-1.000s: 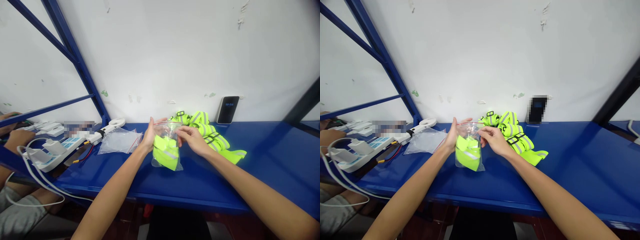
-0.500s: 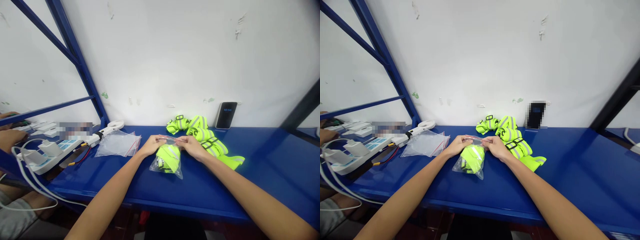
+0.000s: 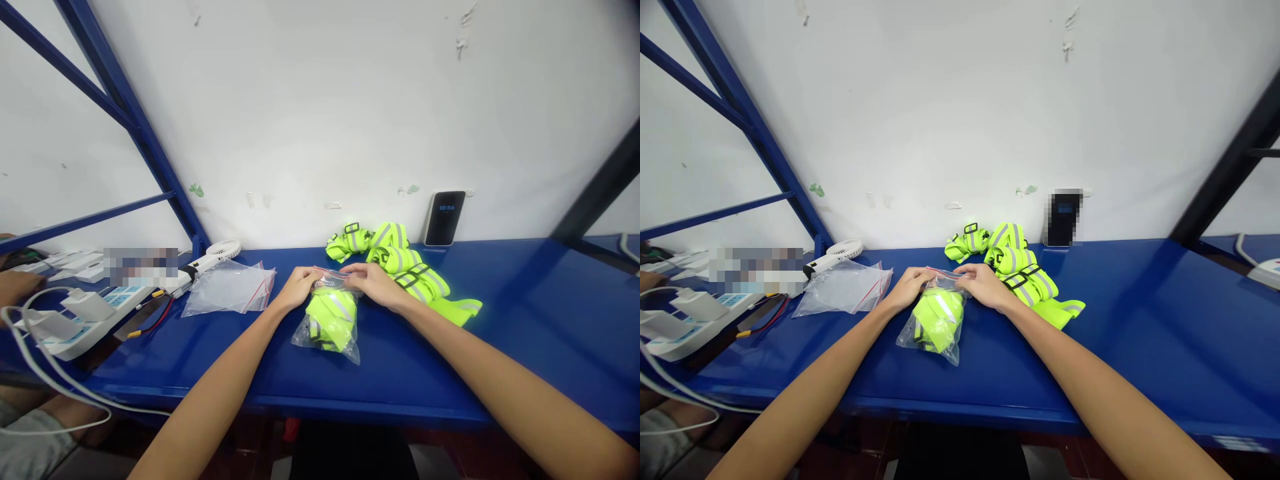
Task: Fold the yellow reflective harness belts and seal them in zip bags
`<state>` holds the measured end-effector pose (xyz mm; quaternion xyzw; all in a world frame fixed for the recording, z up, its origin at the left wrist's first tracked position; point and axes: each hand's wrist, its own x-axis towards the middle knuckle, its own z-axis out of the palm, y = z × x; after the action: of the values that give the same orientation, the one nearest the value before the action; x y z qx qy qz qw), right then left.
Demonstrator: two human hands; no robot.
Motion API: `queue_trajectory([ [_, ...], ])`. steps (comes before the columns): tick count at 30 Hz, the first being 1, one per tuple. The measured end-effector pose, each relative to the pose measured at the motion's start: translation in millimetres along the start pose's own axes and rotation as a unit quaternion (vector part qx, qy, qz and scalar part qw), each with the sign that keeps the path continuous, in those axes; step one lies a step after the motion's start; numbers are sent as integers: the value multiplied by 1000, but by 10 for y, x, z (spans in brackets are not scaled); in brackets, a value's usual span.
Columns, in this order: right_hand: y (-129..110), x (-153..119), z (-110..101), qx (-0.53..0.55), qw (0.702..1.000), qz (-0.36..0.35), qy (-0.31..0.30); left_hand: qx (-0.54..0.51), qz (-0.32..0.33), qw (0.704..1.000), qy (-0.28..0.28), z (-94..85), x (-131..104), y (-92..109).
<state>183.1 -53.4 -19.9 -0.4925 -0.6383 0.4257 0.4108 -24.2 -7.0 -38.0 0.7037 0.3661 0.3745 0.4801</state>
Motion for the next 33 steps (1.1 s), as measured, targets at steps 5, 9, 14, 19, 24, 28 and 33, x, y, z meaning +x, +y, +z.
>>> queue_trajectory([
  [5, -64, -31, -15, -53, 999, 0, -9, 2, 1, 999, -51, 25, -24, 42],
  [9, -42, -38, -26, -82, 995, -47, -29, -46, -38, 998, -21, 6, 2, 10],
  [14, -10, -25, -6, -160, 983, -86, 6, -74, -62, 995, 10, -9, 36, -39],
  [19, 21, -24, 17, -247, 958, -137, 53, -41, -52, 997, 28, 16, 10, -2],
  [24, -13, -47, -25, -291, 949, -109, 58, -35, -32, 999, 13, 43, -18, 49],
  [28, -72, -59, -42, -258, 960, -95, 44, -16, 9, 1000, -6, 73, -17, 48],
  [33, -86, -73, -16, -256, 959, -120, 7, 17, 46, 999, -7, 103, -11, 30],
])
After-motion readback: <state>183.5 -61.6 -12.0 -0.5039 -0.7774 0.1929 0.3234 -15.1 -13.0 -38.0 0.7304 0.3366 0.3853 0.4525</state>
